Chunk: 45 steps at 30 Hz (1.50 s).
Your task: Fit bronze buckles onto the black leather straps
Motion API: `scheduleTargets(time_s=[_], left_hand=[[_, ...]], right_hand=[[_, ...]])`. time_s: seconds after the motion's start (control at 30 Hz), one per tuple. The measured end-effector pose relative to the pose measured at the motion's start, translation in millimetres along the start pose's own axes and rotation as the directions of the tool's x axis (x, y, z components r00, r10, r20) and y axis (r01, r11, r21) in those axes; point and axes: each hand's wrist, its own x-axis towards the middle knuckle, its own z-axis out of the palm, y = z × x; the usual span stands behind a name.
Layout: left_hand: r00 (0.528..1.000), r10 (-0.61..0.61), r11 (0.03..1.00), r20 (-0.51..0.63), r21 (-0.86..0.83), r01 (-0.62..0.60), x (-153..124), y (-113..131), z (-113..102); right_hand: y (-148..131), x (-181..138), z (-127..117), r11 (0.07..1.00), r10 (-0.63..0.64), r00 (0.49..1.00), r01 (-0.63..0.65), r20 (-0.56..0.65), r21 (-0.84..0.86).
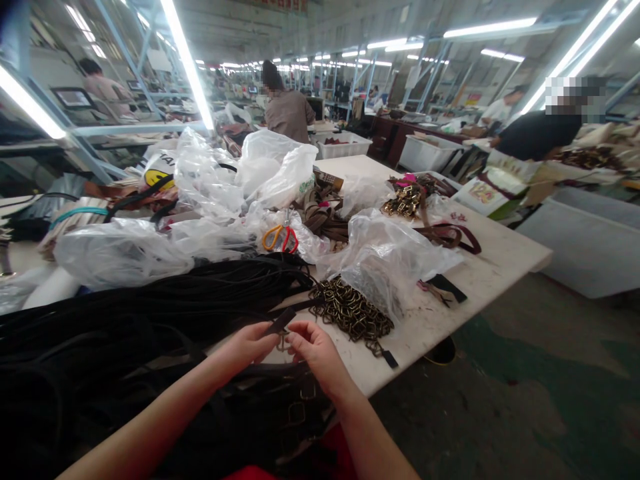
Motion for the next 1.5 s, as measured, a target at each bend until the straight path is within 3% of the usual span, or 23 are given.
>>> scheduleTargets(time_s=[0.2,0.43,0.67,0.83,0.93,1.07,1.3,1.5], left_hand=[[0.999,0.050,0.995,-0.012,0.090,-0.049,1.2,-7.0,-0.1],[0.999,0.035,0.972,0.017,0.233,-0.038,-4.4,9.2,-4.0],[0.998,0.029,0.996,0.063,0.086,-0.034,-4.3,6.9,-4.4],[0.999,-0.006,0.992,0.048,-0.126,0.012,-8.8,11.1,-2.5],[0.998,-0.040,0.981,0.037,-0.191,0.047,-8.1,10.5,-0.4],[0.997,-0.058,0.970,0.047,-0.234,0.068,-6.9,7.7,-0.6],[0.998,-0.036,0.973,0.046,-0.225,0.045,-4.0,5.0,0.7],[0.998,0.043,0.997,-0.041,-0.058,-0.046,7.2,-10.3,9.7]], right_hand=[[-2.0,1.7,2.8,0.992,-0.025,0.997,0.033,0.070,-0.118],[-8.2,-0.6,-1.5,0.969,0.041,0.990,-0.007,0.134,-0.246],[-1.9,-1.9,-5.3,0.968,-0.076,0.988,0.106,0.138,-0.226],[4.6,1.0,-10.3,0.998,0.039,0.997,-0.035,-0.068,0.057],[7.7,4.3,-11.9,0.975,0.060,0.986,-0.025,-0.155,0.221],[10.2,7.9,-12.8,0.952,0.063,0.970,0.012,-0.235,0.306],[5.4,8.5,-9.6,0.903,0.058,0.962,0.064,-0.268,0.425],[4.0,12.0,-7.5,0.785,0.137,0.965,0.031,-0.222,0.619]])
